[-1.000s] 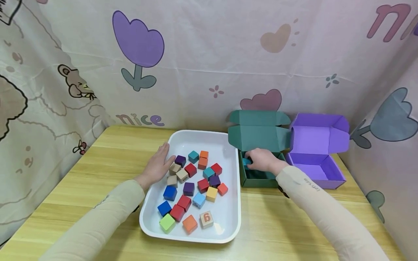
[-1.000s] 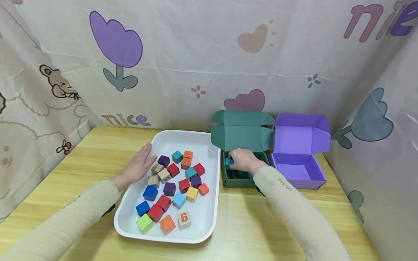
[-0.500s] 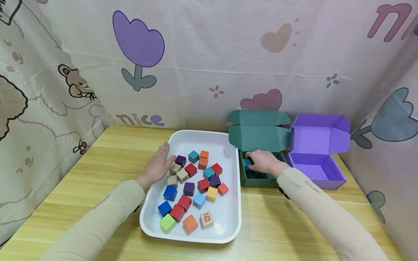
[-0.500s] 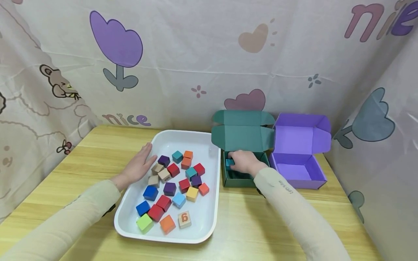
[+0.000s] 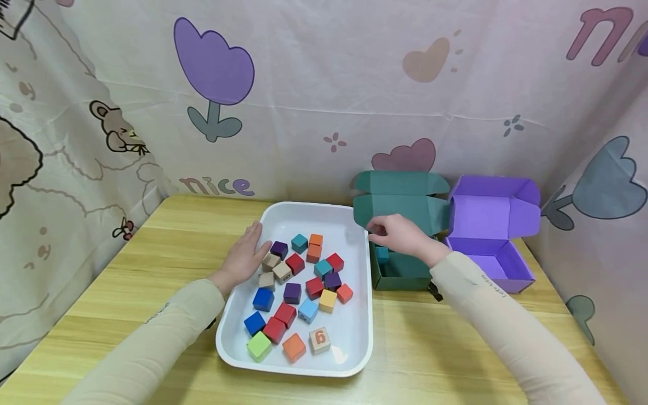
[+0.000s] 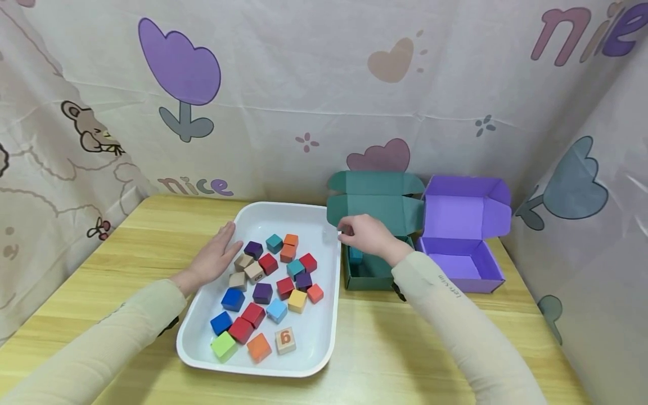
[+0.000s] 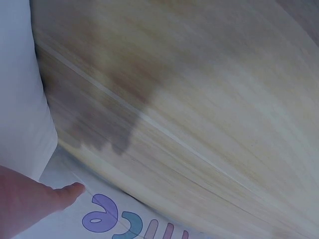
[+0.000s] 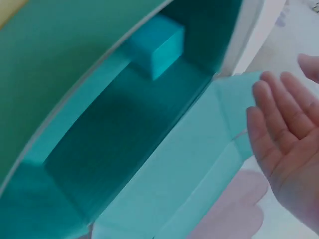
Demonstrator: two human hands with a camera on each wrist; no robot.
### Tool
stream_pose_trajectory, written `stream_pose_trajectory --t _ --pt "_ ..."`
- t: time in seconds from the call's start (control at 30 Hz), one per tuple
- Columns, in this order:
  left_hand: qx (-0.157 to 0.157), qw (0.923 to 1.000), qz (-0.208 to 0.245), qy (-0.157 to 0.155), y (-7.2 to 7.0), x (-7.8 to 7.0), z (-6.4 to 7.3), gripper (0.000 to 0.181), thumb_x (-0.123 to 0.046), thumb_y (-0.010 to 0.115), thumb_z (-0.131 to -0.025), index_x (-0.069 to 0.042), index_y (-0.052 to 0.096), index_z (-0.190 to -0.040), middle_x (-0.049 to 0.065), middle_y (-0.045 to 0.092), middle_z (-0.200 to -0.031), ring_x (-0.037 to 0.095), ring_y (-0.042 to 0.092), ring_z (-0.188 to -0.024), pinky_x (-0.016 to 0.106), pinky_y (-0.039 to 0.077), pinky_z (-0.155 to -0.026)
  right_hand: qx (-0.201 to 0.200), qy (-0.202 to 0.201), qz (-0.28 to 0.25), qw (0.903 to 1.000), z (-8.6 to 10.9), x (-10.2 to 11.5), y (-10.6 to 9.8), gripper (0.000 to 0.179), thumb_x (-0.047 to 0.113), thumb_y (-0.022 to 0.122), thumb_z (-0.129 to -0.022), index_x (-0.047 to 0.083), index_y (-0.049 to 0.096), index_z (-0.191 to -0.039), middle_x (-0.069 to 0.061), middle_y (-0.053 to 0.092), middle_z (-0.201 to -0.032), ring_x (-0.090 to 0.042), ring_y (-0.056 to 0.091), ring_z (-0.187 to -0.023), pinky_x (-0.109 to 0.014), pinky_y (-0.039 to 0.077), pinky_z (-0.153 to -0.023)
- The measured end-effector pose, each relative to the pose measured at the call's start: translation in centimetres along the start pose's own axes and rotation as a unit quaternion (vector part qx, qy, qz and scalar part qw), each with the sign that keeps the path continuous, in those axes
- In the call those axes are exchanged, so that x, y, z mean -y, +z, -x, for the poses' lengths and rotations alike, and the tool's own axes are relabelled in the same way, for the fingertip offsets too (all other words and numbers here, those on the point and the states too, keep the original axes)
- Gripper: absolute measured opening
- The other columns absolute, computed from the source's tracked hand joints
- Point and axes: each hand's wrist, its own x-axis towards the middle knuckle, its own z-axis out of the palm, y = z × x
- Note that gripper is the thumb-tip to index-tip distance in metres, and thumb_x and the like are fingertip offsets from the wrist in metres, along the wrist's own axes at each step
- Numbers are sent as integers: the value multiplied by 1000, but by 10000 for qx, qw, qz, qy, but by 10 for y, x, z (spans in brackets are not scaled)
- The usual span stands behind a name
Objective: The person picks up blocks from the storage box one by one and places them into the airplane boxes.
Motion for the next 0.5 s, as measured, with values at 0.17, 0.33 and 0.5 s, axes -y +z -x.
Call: stream_pose_trajectory --t 0.17,0.33,0.5 --pt "-19 10000 9 1 1 1 1 65 -36 33 -101 1 8 -149 20 6 -157 40 6 -144 54 12 -117 204 -203 -639 9975 -8 20 8 23 17 62 -89 4 65 -108 -4 65 -89 -13 55 -76 -22 52 -67" --pt "-42 10000 40 31 0 2 1 65 -35 33 -101 2 8 -149 21 6 -157 41 6 -144 55 12 -117 568 -407 -489 9964 -17 33 21 25 16 64 -88 4 64 -110 -5 66 -95 -13 58 -82 -22 54 -71" --pt "-76 9999 66 36 2 2 0 65 -36 33 -101 1 9 -149 20 7 -157 40 7 -144 54 13 -117 914 -243 -330 9950 -25 40 34 33 17 67 -86 5 62 -116 -10 65 -109 -20 58 -96 -29 55 -83"
